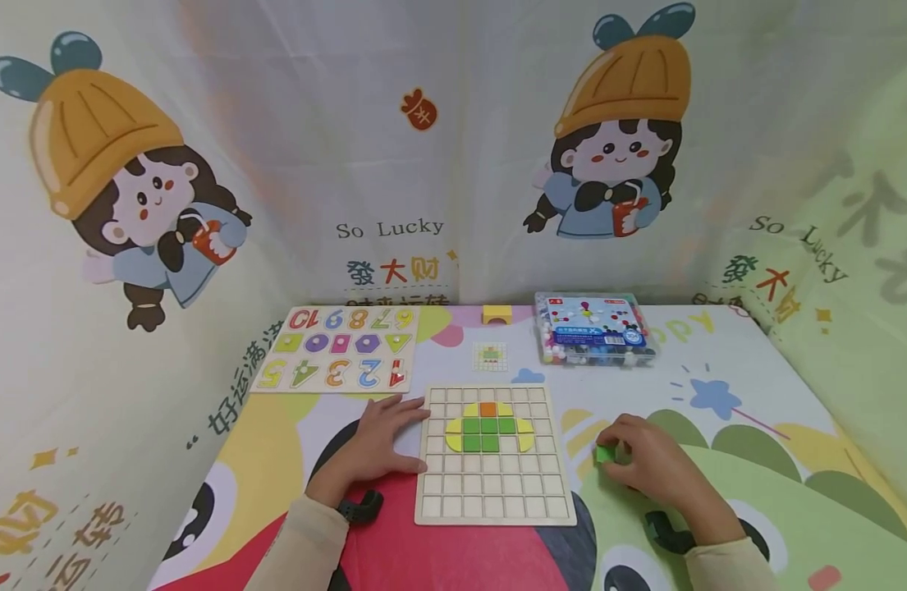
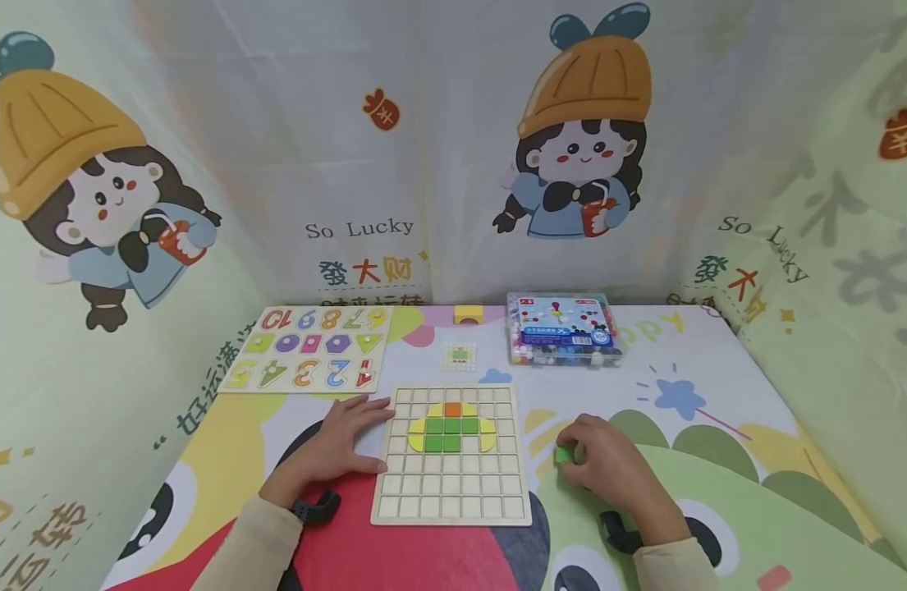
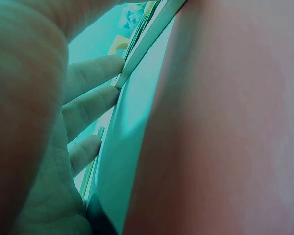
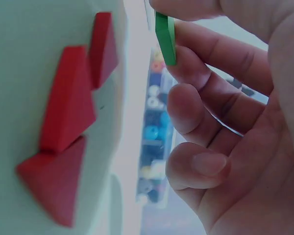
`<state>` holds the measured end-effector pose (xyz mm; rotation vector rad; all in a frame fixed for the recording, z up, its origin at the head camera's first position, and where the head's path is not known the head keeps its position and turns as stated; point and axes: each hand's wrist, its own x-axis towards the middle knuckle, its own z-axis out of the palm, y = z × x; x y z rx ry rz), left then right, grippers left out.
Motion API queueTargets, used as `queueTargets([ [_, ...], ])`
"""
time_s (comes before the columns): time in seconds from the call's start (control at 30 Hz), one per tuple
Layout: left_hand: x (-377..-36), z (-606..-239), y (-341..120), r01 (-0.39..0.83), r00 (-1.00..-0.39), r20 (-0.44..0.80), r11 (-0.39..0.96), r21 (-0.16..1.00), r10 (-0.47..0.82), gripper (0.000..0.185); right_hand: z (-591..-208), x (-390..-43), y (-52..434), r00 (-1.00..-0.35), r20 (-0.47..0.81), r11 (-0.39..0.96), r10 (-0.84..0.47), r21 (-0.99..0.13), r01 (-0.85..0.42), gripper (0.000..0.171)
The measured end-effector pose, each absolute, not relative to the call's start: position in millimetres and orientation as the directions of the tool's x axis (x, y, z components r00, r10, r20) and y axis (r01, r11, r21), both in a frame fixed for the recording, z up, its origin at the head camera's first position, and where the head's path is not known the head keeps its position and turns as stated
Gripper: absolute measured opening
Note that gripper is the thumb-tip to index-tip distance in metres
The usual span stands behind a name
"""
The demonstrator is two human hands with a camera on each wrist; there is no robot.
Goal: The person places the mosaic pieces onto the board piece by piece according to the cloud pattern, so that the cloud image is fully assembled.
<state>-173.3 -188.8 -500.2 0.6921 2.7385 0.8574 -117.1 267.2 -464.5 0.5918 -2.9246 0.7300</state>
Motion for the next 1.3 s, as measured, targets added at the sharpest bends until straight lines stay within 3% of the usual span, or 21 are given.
queueTargets([
  [0.2, -173.1, -499.4, -188.4, 0.378, -0.875, -0.032, 0.722, 0.580, 0.484, 0.083, -456.2, -122.1, 253.3, -0.903, 0.178, 0.824, -0.392, -0.369, -0.431, 0.022],
  [0.53, -172.0, -501.5, -188.3, 0.385, -0.870, -0.033, 0.720, 0.578, 0.491, 0.082, -451.6, -140.1, 213.3, -0.877, 0.145, 0.807, -0.458, -0.345, -0.479, 0.021],
  [0.9, -172.5, -500.6, -186.6, 0.382, -0.872, -0.029, 0.718, 0.582, 0.488, 0.082, -458.3, -156.4, 174.2, -0.836, 0.128, 0.715, -0.534, -0.459, -0.527, 0.021],
  [1.3, -170.8, -498.4, -186.2, 0.367, -0.877, -0.044, 0.725, 0.583, 0.478, 0.082, -470.8, -161.1, 156.9, -0.845, 0.075, 0.724, -0.529, -0.480, -0.496, 0.016],
])
